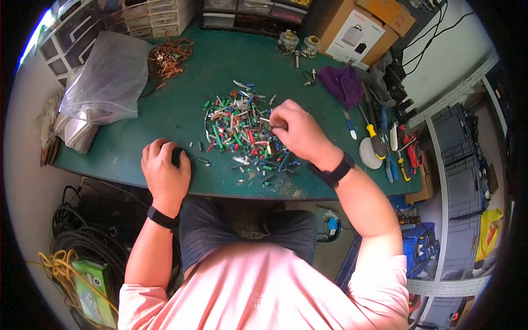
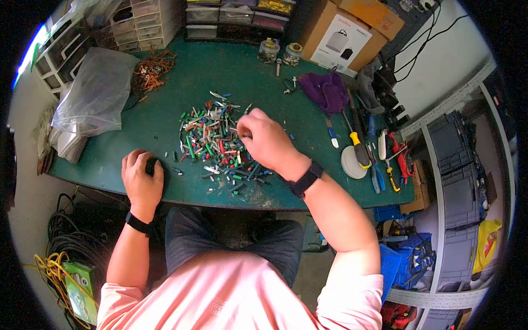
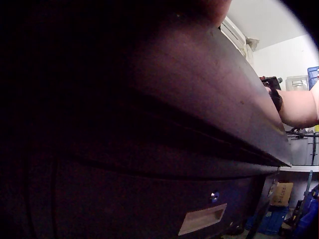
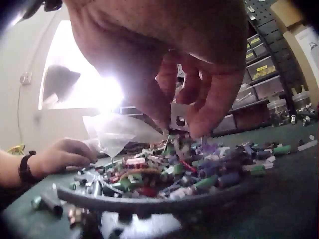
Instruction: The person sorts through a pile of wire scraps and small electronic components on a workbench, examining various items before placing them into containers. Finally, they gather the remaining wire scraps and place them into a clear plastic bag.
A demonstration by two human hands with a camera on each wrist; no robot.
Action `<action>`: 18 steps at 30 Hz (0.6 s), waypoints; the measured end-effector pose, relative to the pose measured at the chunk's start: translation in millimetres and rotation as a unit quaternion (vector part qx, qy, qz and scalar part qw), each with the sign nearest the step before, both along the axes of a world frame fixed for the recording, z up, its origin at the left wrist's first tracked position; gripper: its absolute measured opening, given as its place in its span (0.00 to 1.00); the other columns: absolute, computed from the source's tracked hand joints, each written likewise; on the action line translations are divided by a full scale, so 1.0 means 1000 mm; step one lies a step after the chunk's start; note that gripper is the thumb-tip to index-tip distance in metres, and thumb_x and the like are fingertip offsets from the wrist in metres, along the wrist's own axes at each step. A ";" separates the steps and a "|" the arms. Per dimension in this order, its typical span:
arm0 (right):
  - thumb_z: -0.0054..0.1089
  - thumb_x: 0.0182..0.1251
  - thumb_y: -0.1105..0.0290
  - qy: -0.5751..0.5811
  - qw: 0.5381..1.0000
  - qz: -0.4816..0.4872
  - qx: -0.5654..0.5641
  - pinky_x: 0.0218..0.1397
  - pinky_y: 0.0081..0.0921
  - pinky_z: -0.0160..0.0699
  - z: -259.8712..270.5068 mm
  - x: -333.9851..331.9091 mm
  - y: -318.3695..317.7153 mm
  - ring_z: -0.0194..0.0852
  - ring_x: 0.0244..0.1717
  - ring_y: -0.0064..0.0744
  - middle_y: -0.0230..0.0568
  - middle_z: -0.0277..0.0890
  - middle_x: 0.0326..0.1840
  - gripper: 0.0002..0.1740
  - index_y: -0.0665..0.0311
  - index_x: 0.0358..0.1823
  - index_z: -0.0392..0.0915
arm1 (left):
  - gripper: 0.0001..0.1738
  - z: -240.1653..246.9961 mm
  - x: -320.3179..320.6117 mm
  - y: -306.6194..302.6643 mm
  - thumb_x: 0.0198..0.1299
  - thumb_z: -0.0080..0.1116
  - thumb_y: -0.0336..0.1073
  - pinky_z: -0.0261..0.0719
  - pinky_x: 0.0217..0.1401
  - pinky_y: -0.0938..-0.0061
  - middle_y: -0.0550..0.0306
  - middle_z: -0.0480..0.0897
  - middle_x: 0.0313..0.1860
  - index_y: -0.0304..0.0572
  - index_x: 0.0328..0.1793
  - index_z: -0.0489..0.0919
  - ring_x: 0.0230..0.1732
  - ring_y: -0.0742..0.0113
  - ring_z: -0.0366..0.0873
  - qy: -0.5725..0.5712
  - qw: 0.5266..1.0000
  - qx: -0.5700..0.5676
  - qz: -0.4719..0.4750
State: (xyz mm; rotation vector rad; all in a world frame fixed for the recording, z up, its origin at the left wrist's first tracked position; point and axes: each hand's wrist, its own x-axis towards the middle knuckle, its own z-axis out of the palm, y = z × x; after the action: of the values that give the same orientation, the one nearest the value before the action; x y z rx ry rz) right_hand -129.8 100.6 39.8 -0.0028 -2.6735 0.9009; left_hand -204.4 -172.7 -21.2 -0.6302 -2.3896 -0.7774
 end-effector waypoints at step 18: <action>0.67 0.48 0.62 -0.110 0.982 -0.084 0.127 0.44 0.38 0.77 0.004 0.007 -0.001 0.77 0.41 0.45 0.42 0.77 0.37 0.13 0.61 0.32 0.81 | 0.10 -0.003 -0.001 0.000 0.46 0.61 0.30 0.70 0.55 0.60 0.50 0.78 0.44 0.38 0.37 0.79 0.50 0.48 0.72 -0.005 1.000 -0.003 0.004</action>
State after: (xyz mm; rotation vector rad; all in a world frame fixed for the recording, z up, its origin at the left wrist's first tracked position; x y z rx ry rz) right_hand -123.2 99.3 43.5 -0.2806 -2.9201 0.5308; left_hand -205.4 -172.7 -24.2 -0.6196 -2.4029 -0.7713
